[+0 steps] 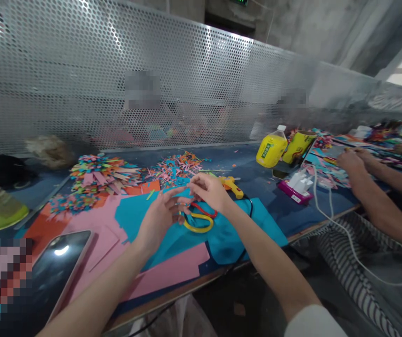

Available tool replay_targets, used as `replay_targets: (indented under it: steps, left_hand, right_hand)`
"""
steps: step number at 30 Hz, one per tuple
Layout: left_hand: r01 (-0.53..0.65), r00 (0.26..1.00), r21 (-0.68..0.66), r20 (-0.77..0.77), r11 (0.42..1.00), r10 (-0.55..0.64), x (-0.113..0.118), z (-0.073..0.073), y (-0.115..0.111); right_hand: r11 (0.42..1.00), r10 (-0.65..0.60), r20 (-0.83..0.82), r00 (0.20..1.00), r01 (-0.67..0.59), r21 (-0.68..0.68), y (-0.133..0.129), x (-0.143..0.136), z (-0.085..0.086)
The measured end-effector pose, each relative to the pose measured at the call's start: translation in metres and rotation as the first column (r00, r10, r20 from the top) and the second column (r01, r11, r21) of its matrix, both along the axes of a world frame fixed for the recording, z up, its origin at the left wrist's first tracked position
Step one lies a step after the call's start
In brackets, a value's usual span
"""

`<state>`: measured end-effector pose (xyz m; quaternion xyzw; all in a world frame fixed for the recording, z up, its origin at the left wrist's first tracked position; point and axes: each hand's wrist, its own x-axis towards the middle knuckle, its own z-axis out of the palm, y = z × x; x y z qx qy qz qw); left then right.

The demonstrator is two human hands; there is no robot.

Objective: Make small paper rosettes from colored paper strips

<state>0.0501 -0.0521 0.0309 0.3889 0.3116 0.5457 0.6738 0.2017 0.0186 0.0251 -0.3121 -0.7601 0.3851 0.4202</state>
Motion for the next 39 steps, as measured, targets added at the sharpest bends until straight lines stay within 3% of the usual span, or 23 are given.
replay_targets:
  steps: [6, 12, 18, 21, 24, 28, 32, 35, 39]
  left_hand:
    - [0.051, 0.998, -0.025, -0.044, 0.998, -0.052, 0.002, 0.0, -0.001]
    - [0.097, 0.993, -0.038, -0.06, 0.995, -0.099, 0.004, 0.0, -0.003]
    - [0.086, 0.993, -0.035, -0.081, 0.996, -0.089, 0.005, -0.001, -0.001]
    - [0.064, 0.994, -0.033, -0.083, 0.997, -0.067, 0.004, -0.001, -0.001]
    - [0.005, 0.997, -0.001, -0.076, 1.0, -0.005, 0.003, -0.001, 0.0]
    - [-0.171, 0.982, 0.11, -0.06, 0.979, 0.178, -0.002, -0.005, 0.003]
    - [-0.374, 0.916, 0.227, -0.065, 0.899, 0.397, -0.007, -0.01, 0.009]
    - [-0.442, 0.869, 0.305, -0.086, 0.843, 0.487, -0.01, -0.009, 0.012]
    - [-0.445, 0.805, 0.357, -0.243, 0.821, 0.542, -0.014, -0.006, 0.013]
  right_hand:
    - [0.963, 0.002, 0.226, 0.974, -0.063, 0.262, -0.006, 0.004, 0.009]
    - [0.918, -0.194, 0.422, 0.886, 0.012, 0.397, -0.002, 0.004, 0.009]
    - [0.828, -0.277, 0.495, 0.823, -0.056, 0.558, 0.003, 0.005, 0.004]
    - [0.823, -0.265, 0.461, 0.847, -0.05, 0.566, 0.003, 0.005, 0.003]
    - [0.855, -0.214, 0.32, 0.923, 0.019, 0.517, 0.001, 0.006, 0.006]
    - [0.924, -0.196, -0.033, 0.98, 0.196, 0.327, 0.003, 0.012, 0.013]
    - [0.986, -0.137, -0.228, 0.964, 0.156, 0.065, 0.005, 0.023, 0.024]
    - [0.997, -0.035, -0.119, 0.992, 0.026, -0.078, -0.001, 0.032, 0.032]
    - [0.979, 0.134, 0.234, 0.963, -0.092, -0.18, -0.013, 0.04, 0.035]
